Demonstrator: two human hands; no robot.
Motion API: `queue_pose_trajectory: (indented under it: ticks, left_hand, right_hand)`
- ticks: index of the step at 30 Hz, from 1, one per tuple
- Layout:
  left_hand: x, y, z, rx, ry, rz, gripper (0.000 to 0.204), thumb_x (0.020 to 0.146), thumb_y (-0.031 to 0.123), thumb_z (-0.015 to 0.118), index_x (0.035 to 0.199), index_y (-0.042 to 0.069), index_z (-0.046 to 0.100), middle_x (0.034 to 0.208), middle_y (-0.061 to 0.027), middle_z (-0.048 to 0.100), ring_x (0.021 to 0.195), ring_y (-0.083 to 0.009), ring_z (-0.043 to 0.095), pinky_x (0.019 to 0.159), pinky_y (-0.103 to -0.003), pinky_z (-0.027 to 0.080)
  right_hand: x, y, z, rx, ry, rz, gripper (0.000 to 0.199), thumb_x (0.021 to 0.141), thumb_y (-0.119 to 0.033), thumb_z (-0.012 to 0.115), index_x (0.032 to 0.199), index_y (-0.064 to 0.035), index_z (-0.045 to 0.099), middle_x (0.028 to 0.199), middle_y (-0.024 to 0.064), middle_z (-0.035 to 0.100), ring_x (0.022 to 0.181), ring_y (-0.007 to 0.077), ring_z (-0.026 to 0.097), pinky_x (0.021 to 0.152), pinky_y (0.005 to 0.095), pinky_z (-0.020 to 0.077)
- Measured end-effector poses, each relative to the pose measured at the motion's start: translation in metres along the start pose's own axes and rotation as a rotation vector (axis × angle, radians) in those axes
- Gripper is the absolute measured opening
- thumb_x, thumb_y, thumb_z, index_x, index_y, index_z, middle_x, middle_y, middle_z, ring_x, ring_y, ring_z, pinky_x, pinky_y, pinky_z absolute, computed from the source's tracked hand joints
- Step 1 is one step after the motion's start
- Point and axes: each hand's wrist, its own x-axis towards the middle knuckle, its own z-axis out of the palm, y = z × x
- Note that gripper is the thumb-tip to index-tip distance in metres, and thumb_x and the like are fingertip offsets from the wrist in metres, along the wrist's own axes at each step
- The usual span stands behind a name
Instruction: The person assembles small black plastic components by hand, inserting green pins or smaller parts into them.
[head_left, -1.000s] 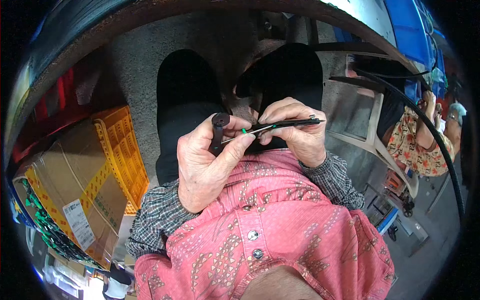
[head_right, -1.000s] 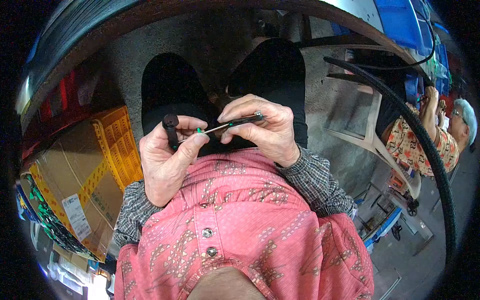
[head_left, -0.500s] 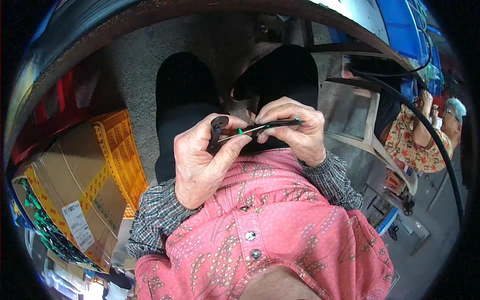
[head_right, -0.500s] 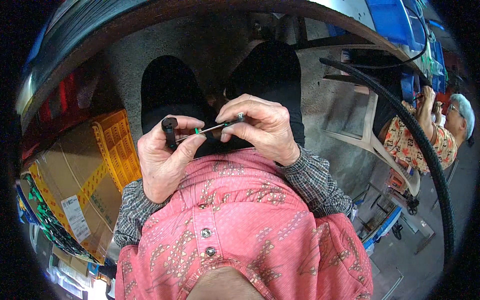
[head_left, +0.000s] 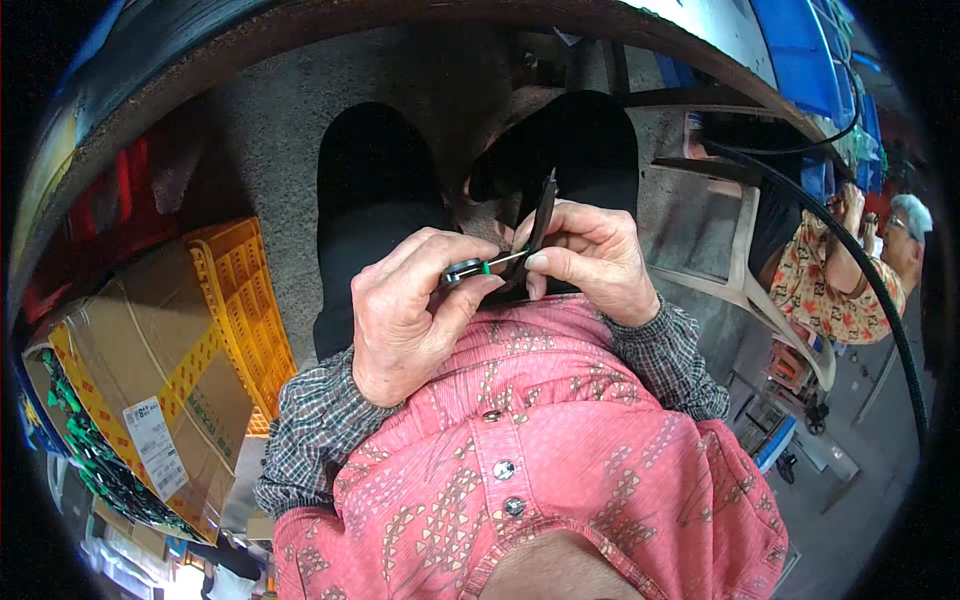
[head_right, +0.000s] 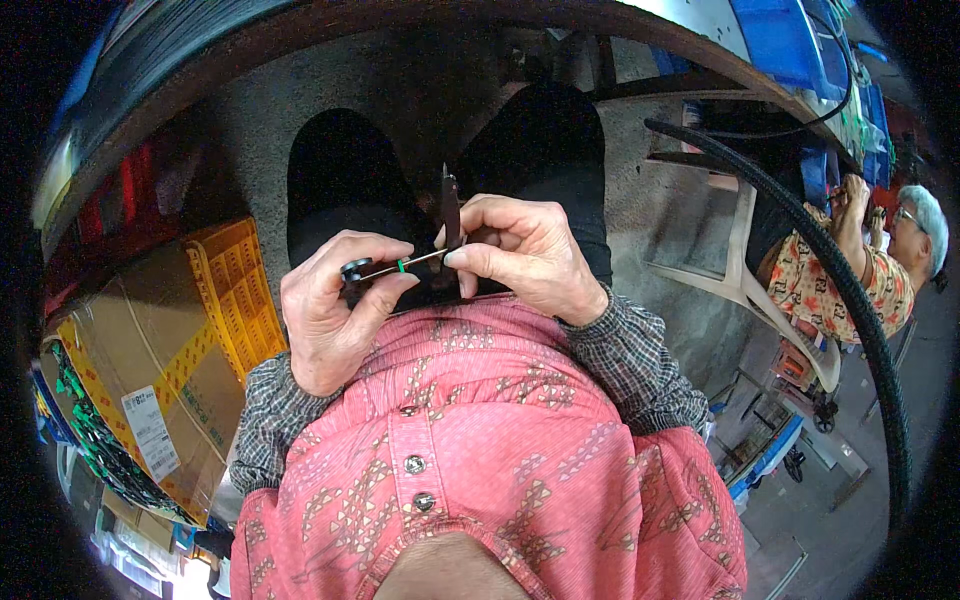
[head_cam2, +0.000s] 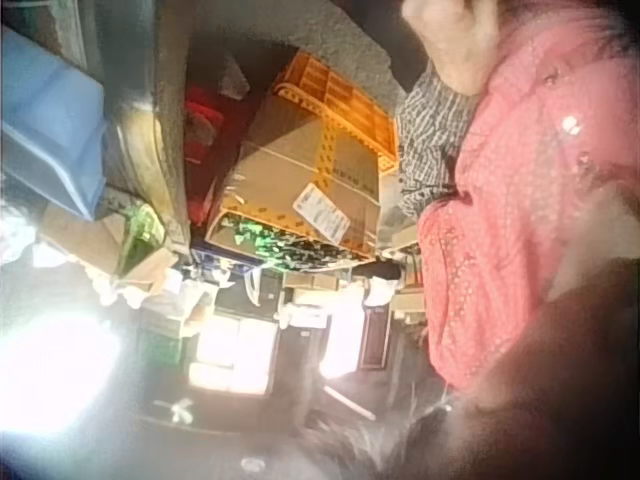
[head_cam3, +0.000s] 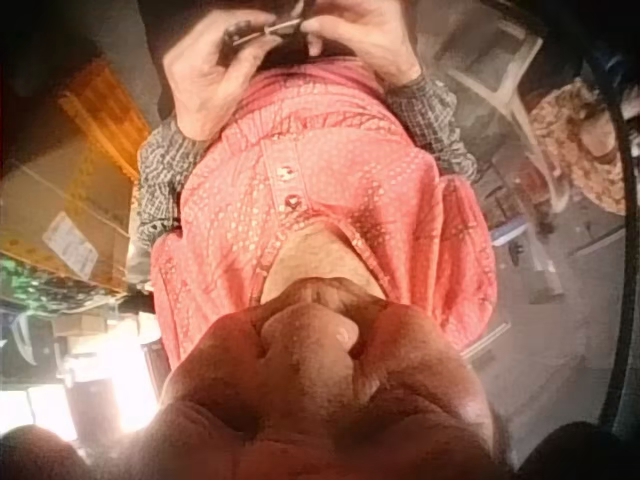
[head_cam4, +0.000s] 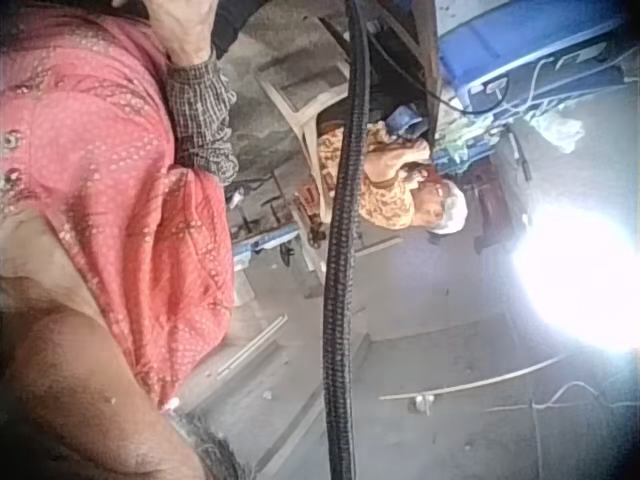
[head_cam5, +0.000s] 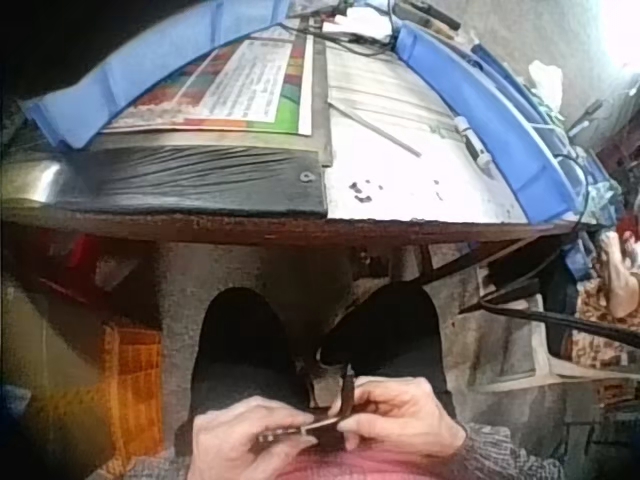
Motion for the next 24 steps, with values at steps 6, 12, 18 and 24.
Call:
queue_pose_trajectory:
  ticks: [6, 12, 18, 24]
  left_hand:
    - [-0.0018, -0.0002, -0.0014, 0.003, -0.010, -0.045, 0.025, 0.072, -0.003, 0.073, 0.094, 0.002, 0.066, 0.086, -0.0095, 0.066, 0.075, -0.0155, 0.063, 0.065, -0.025, 0.048]
    - [-0.0023, -0.0016, -0.0013, -0.014, -0.006, -0.055, 0.024, 0.072, -0.002, 0.074, 0.094, 0.002, 0.066, 0.087, -0.0097, 0.066, 0.075, -0.0164, 0.063, 0.066, -0.026, 0.048]
    - [-0.0024, -0.0054, -0.0007, 0.023, 0.010, 0.026, 0.024, 0.072, 0.000, 0.075, 0.094, 0.003, 0.066, 0.088, -0.0104, 0.067, 0.078, -0.0187, 0.065, 0.067, -0.027, 0.050]
    - [-0.0004, -0.0073, -0.0013, 0.079, 0.022, 0.149, 0.024, 0.070, -0.001, 0.073, 0.092, 0.003, 0.066, 0.087, -0.0099, 0.067, 0.077, -0.0206, 0.067, 0.062, -0.028, 0.053]
  right_hand:
    - [0.0007, -0.0031, 0.0006, -0.036, -0.007, 0.072, 0.016, 0.086, 0.002, 0.061, 0.101, 0.0070, 0.060, 0.091, 0.0080, 0.061, 0.067, 0.0114, 0.061, 0.061, 0.0217, 0.0512]
    - [0.0023, 0.0028, -0.0016, -0.146, 0.001, 0.014, 0.017, 0.092, -0.007, 0.057, 0.101, 0.0067, 0.059, 0.083, 0.0064, 0.061, 0.063, 0.0093, 0.060, 0.058, 0.0208, 0.0502]
    - [0.0057, -0.0018, 0.0031, -0.156, 0.008, 0.060, 0.020, 0.092, -0.011, 0.058, 0.104, 0.0052, 0.059, 0.082, 0.0060, 0.063, 0.060, 0.0068, 0.058, 0.055, 0.0191, 0.0489]
    - [0.0065, -0.0019, 0.0071, -0.120, 0.061, 0.041, 0.023, 0.092, -0.012, 0.059, 0.107, 0.0045, 0.059, 0.081, 0.0064, 0.064, 0.059, 0.0068, 0.058, 0.053, 0.0182, 0.0488]
